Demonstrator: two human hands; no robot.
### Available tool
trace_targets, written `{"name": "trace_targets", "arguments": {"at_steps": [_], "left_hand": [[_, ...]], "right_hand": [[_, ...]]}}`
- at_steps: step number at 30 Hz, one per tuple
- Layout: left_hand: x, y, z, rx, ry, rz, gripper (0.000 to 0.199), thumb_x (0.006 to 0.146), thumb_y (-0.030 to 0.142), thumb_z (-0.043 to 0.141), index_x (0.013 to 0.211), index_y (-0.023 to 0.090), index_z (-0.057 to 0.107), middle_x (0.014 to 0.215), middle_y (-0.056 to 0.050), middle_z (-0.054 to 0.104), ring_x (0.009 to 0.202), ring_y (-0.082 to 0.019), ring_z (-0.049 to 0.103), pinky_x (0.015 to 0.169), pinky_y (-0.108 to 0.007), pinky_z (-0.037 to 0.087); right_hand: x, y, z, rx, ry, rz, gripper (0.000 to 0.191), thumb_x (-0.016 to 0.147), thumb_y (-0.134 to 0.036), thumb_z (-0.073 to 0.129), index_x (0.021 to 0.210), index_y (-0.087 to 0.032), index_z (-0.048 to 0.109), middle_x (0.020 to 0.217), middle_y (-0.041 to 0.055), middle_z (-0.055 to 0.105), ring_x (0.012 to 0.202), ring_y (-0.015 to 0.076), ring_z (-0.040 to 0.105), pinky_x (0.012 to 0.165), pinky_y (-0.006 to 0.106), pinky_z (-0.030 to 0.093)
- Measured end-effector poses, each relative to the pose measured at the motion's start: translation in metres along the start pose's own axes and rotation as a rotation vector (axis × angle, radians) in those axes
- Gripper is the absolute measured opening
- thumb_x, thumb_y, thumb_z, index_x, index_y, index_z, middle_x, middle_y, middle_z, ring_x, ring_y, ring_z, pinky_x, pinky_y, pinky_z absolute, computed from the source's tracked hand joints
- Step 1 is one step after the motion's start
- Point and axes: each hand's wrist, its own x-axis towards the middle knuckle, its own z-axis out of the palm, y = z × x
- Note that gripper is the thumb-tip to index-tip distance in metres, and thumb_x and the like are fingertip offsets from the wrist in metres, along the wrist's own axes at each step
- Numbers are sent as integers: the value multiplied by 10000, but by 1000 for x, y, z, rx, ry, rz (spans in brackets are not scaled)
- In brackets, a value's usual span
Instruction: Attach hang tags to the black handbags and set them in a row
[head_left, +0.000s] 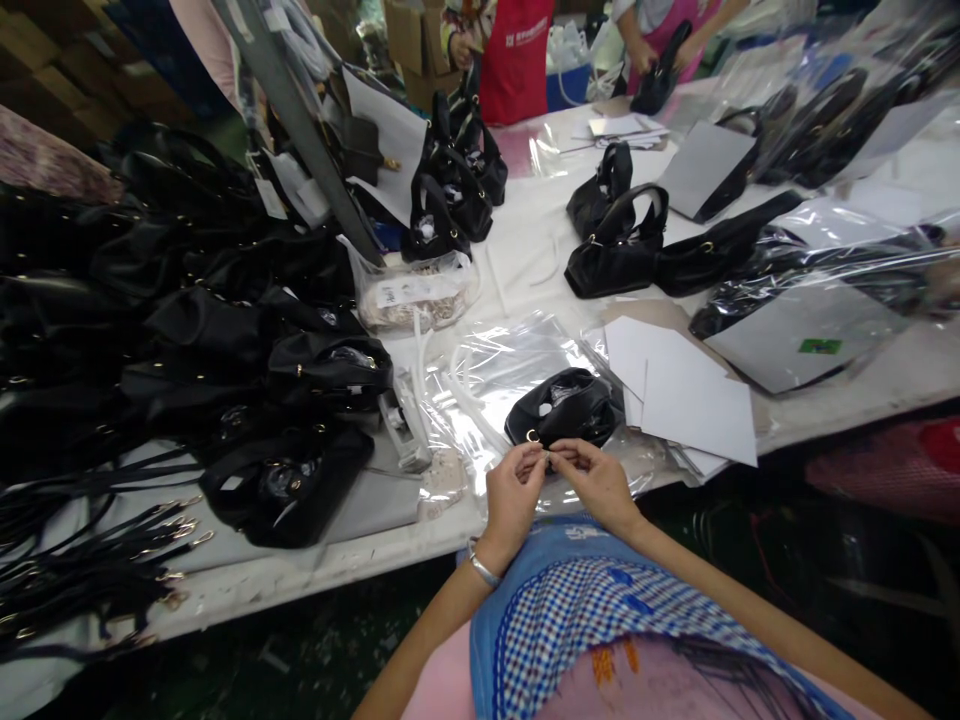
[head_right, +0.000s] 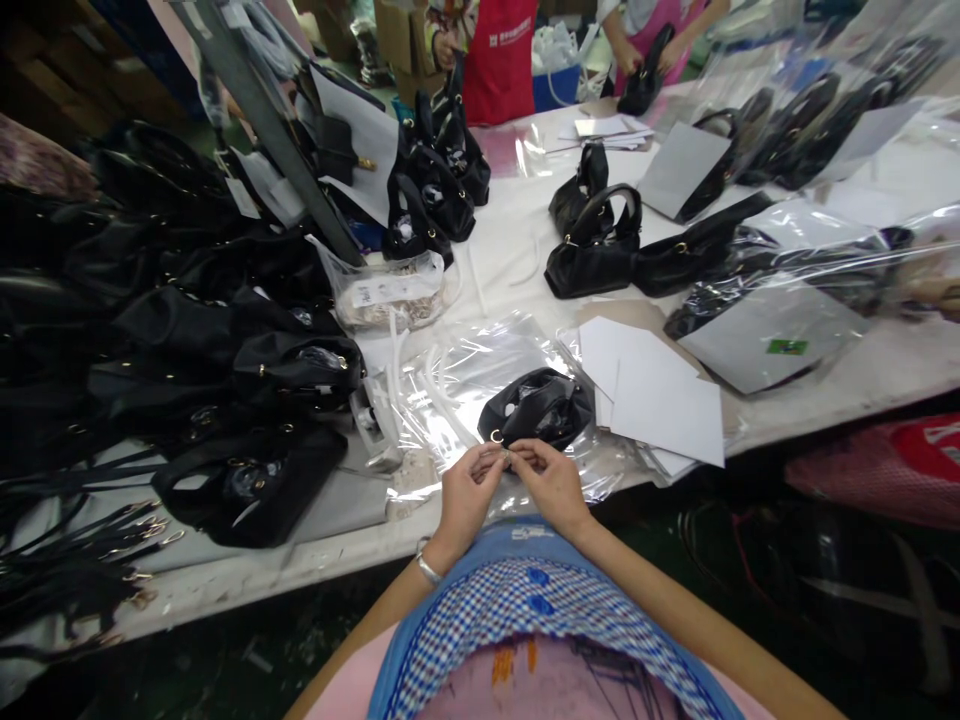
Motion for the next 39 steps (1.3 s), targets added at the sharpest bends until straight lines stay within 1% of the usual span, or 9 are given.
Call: {"name": "trace_targets", "arguments": {"at_steps": [5, 8, 11, 18, 23, 27, 31, 35, 39], "left_hand": [[-5, 0, 5, 11, -67, -8, 296, 850, 158, 581, 1144, 176, 616, 1099, -96, 705, 1019, -184, 678, 934, -325, 536], [-2, -2, 3, 72, -110, -16, 300, 843, 208, 612, 1141, 179, 617, 1057, -94, 708, 985, -193, 679, 819, -292, 561], [4, -5, 0, 193, -38, 19, 365, 845, 270, 621, 1203, 209, 580, 1050, -86, 681, 950, -196, 660, 694, -264, 543], [29, -28, 6, 516, 81, 146, 430, 735, 293, 728, 1120, 213, 553, 1040, -57, 615, 868, -189, 616, 792, -332, 507], [36, -34, 14, 424, 93, 95, 355, 786, 299, 670, 1106, 218, 539, 951, -42, 642, 836, -177, 636, 771, -319, 518], [32, -36, 21, 264, 79, 43, 362, 765, 300, 697, 1078, 208, 541, 1000, -62, 630, 929, -190, 649, 838, -341, 522], [27, -37, 26, 35, 30, -118, 423, 737, 313, 722, 1079, 189, 505, 934, -36, 611, 772, -158, 671, 737, -304, 548], [24, -25, 22, -5, -70, -195, 396, 765, 383, 702, 1054, 159, 552, 882, -45, 643, 761, -156, 663, 718, -288, 550], [31, -1, 19, 164, -19, -57, 321, 851, 398, 609, 1070, 166, 577, 997, -90, 660, 891, -190, 657, 737, -287, 543]], "right_hand": [[-1, -2, 0, -89, 76, -64, 237, 814, -385, 647, 926, -180, 687, 849, 61, 723, 762, 198, 679, 765, 332, 551], [-2, 2, -5, -90, 58, -48, 254, 819, -394, 639, 960, -187, 680, 867, 59, 725, 787, 204, 682, 780, 338, 550], [-3, 8, -14, -89, 53, -2, 266, 818, -414, 639, 959, -193, 681, 898, 57, 725, 822, 209, 680, 803, 340, 538], [-11, 25, -30, -83, -25, 44, 259, 854, -418, 576, 957, -209, 689, 929, 43, 722, 853, 203, 662, 798, 321, 520], [-12, 45, -27, -189, -61, 66, 326, 830, -380, 578, 1086, -199, 664, 1080, 84, 705, 873, 226, 672, 800, 353, 528], [-8, 55, -14, -208, -133, 82, 362, 810, -348, 589, 1129, -186, 647, 1047, 94, 715, 837, 232, 681, 773, 349, 524], [-8, 54, -8, -244, -157, 78, 337, 820, -356, 583, 1118, -215, 651, 970, 55, 725, 746, 206, 667, 709, 314, 498], [-15, 41, -36, -458, -51, 45, 243, 862, -389, 547, 1016, -278, 699, 815, 25, 702, 731, 204, 639, 651, 289, 455], [-7, 15, -78, -669, 143, -190, 171, 866, -308, 579, 973, -275, 709, 864, 48, 692, 851, 237, 620, 787, 368, 460]]}}
